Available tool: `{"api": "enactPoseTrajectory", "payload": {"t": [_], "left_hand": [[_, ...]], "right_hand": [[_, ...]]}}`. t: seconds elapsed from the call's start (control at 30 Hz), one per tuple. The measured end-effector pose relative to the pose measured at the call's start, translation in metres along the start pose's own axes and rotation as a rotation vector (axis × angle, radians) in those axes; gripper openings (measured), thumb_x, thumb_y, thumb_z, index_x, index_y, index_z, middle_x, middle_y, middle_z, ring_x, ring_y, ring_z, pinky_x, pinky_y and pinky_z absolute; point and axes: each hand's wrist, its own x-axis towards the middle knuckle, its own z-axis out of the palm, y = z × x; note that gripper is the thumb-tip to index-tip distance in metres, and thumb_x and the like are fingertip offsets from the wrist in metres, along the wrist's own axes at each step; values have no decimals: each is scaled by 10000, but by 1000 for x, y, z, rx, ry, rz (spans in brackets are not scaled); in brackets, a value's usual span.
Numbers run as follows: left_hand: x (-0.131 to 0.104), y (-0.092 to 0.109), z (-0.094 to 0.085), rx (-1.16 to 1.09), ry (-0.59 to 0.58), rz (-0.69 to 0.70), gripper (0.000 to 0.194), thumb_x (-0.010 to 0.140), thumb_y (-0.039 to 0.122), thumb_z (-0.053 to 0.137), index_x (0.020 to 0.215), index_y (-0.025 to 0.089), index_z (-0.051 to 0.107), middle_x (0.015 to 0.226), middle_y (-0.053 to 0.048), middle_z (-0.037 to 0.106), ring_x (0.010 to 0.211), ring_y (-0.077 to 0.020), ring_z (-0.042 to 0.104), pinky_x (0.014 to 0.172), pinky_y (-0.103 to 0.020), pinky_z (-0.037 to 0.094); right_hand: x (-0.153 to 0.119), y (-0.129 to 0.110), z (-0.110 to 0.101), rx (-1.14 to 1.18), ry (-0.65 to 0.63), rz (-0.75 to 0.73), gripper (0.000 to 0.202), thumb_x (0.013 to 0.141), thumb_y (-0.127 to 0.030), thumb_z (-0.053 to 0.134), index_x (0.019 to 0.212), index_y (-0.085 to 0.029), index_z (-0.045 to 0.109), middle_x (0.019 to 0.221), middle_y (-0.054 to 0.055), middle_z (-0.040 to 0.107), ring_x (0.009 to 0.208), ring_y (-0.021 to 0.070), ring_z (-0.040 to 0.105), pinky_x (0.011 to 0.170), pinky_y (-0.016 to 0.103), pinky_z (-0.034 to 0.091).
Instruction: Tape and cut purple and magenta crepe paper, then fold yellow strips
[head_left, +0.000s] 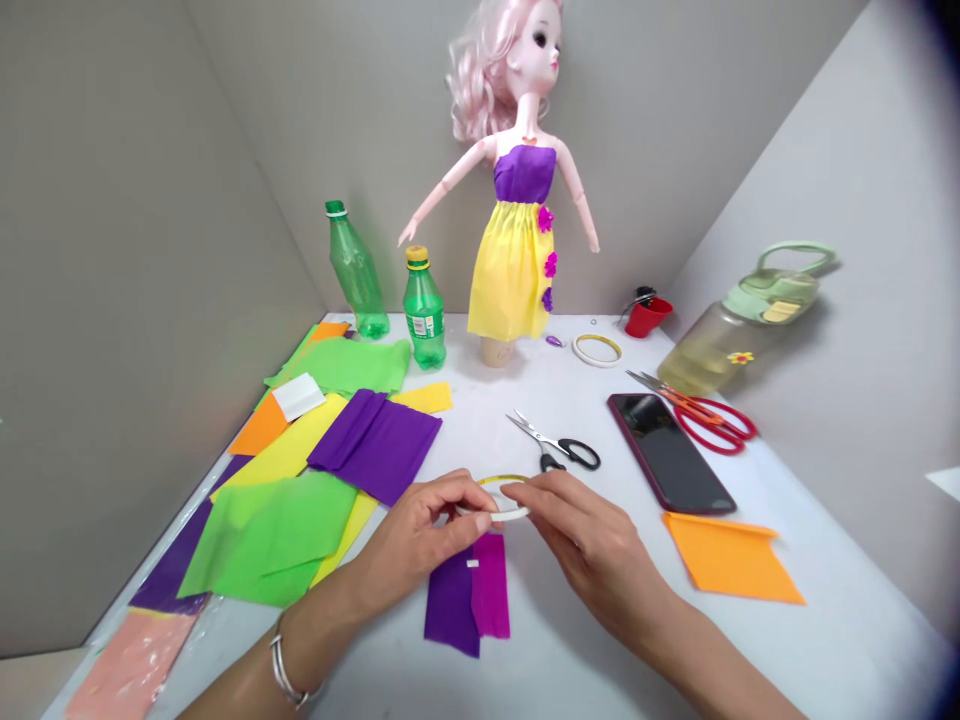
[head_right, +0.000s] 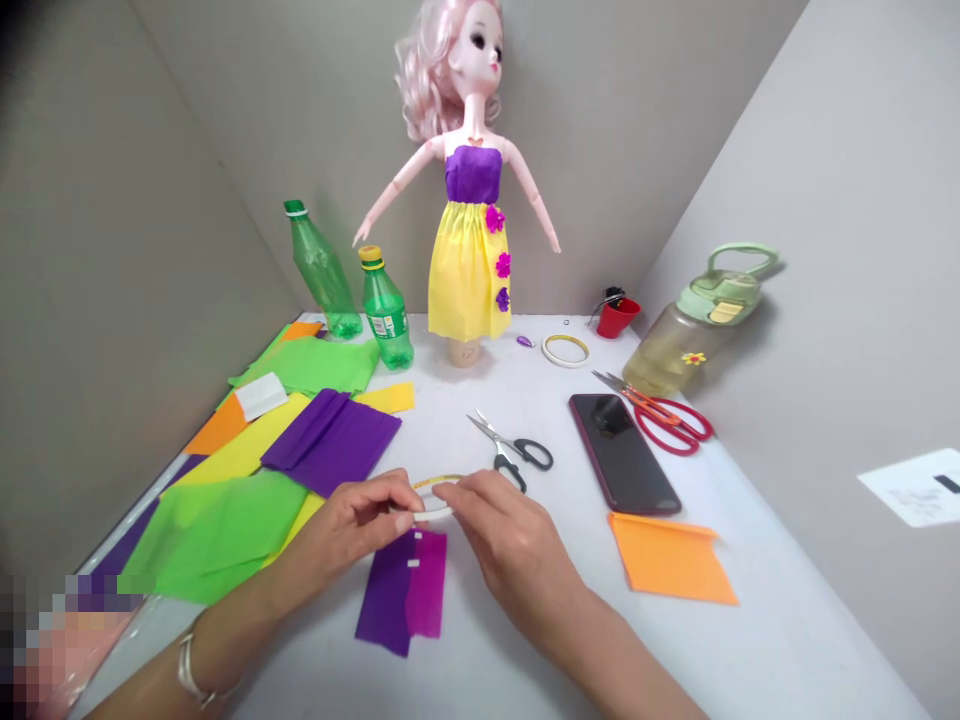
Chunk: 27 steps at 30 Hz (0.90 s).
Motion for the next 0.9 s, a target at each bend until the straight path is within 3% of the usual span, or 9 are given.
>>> {"api": "enactPoseTrajectory", "payload": {"t": [0.33, 0.6, 0.77, 0.9], "left_hand": [[2, -3, 3, -74, 15, -13, 215, 869, 367, 649, 779, 172, 655, 751, 23, 508, 713, -125, 456, 689, -246, 346], [2, -7, 4, -210, 46, -17, 209, 828, 342, 718, 970, 199, 659, 964, -25, 621, 933, -175, 566, 843, -265, 431], [1, -6, 2, -283, 21, -54, 192, 832, 299, 720, 986, 201, 658, 978, -26, 631, 944, -163, 585, 855, -264, 459], [1, -6, 2, -275, 9, -89, 218, 841, 321, 716, 1008, 190, 665, 874, -12, 627, 833, -140, 586, 766, -240, 463]], "right_hand": [[-2, -1, 0, 0, -10, -3, 314, 984, -85, 464, 1250, -213, 573, 979, 80, 644, 862, 165, 635, 712, 272, 534], [-2, -3, 0, -42, 38, 8, 321, 978, -84, 469, 1239, -231, 586, 1007, 82, 660, 905, 172, 650, 738, 279, 551], [-1, -4, 0, -56, 81, -5, 321, 972, -84, 474, 1229, -232, 598, 1010, 81, 671, 923, 174, 660, 751, 276, 561], [2, -3, -1, -36, 65, 7, 310, 979, -100, 455, 1222, -237, 590, 1061, 84, 660, 963, 176, 663, 784, 278, 562]]}}
